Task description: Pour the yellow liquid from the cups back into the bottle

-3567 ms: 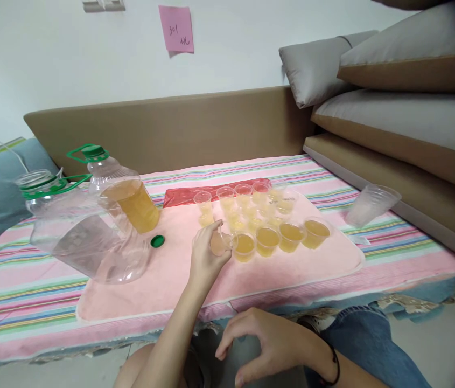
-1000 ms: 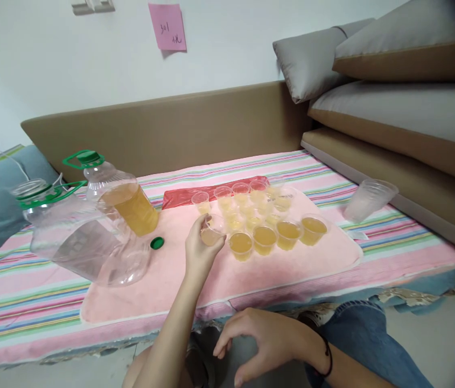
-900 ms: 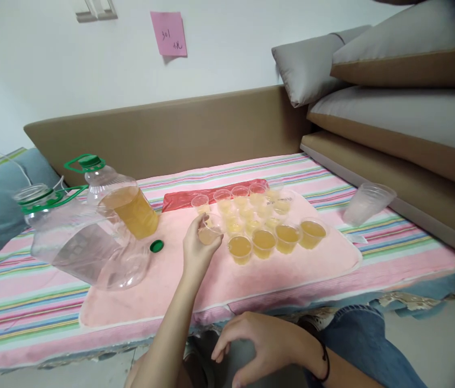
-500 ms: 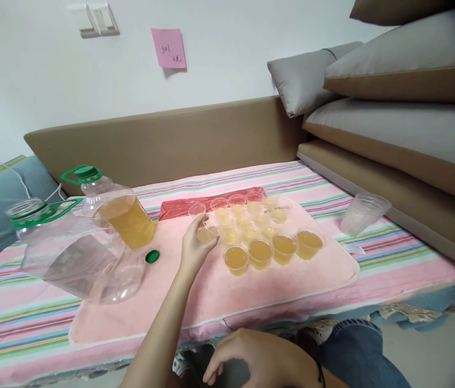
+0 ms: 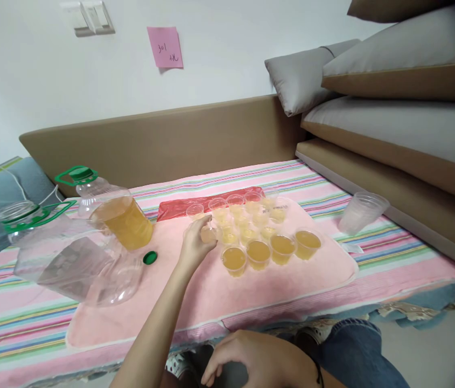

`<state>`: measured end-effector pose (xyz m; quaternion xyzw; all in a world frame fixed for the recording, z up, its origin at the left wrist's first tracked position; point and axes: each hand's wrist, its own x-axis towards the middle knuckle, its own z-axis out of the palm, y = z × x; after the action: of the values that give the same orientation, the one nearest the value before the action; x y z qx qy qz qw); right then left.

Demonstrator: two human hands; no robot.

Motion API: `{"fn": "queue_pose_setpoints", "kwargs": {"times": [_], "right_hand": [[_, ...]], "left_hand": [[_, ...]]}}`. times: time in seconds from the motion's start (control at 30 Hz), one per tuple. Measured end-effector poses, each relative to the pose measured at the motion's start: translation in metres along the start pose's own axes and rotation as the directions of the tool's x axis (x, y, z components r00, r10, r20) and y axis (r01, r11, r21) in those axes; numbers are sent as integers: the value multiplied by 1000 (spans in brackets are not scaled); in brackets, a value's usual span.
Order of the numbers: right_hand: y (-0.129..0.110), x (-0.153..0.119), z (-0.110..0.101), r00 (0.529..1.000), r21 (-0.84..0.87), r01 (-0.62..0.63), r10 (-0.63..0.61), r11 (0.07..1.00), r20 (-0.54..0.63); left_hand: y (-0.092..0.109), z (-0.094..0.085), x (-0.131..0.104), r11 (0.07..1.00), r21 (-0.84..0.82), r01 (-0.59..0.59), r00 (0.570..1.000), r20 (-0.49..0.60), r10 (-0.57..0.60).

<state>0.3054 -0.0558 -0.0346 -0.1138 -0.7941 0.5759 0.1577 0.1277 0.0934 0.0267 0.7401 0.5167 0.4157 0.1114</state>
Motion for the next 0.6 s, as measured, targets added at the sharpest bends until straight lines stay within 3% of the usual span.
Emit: {"fn": "queue_pose_setpoints", "kwargs": {"times": [0.33, 0.6], "right_hand": [[-3, 1, -2, 1000, -13, -19, 19, 1000, -1], [1, 2, -1, 999, 19, -37, 38, 999, -9]], "left_hand": [[12, -5, 4, 989, 146, -24, 995, 99, 10], [26, -7, 4, 942, 315, -112, 977, 206, 47]]}}
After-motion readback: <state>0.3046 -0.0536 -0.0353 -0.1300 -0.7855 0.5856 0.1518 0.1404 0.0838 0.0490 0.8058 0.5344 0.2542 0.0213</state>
